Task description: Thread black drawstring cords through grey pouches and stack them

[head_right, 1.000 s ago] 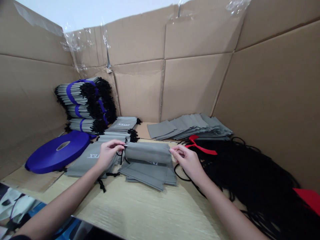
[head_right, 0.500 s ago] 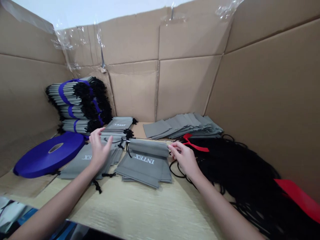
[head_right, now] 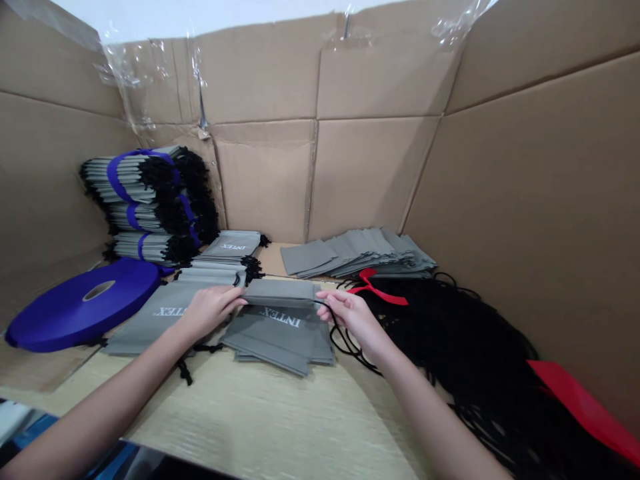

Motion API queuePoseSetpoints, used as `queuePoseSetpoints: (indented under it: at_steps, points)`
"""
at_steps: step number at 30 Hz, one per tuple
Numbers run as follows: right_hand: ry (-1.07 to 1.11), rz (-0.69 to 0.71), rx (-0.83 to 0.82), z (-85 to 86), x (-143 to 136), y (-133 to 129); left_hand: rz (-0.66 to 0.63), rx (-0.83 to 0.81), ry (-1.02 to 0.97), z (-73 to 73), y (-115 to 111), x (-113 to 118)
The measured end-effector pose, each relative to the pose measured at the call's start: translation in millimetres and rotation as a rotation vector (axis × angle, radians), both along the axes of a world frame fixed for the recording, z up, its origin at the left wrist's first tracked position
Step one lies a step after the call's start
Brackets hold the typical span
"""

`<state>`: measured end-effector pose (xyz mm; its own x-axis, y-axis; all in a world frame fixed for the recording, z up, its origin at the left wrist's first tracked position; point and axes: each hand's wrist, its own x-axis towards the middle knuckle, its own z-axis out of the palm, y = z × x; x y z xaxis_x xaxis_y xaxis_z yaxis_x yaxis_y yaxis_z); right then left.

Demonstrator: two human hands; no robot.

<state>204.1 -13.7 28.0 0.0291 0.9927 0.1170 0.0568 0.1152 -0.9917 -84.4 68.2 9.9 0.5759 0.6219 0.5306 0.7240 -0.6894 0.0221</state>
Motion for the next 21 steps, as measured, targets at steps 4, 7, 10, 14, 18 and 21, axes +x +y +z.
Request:
queuePoseSetpoints:
  at_steps: [4,7,10,14,18,21]
  points:
    - [-0.024,-0.078,0.012,-1.9,11.3,6.5,0.019,-0.010,0.086,2.6,-0.8,-3.5]
    - [-0.048,-0.160,0.032,0.7,21.7,10.6,0.027,-0.030,0.109,2.8,-2.6,-1.1]
    - [-0.079,-0.237,0.055,5.2,31.5,11.8,-0.052,-0.122,0.043,3.7,-6.6,4.3]
    - [-0.036,-0.258,0.061,10.5,43.1,10.5,-0.162,-0.270,-0.077,8.1,-13.7,12.3]
    - [-0.003,-0.274,0.070,12.5,52.6,10.2,-0.190,-0.344,-0.127,10.3,-19.5,18.1]
    - [-0.008,-0.299,0.073,10.1,56.6,11.6,-0.172,-0.331,-0.155,9.6,-22.5,20.0]
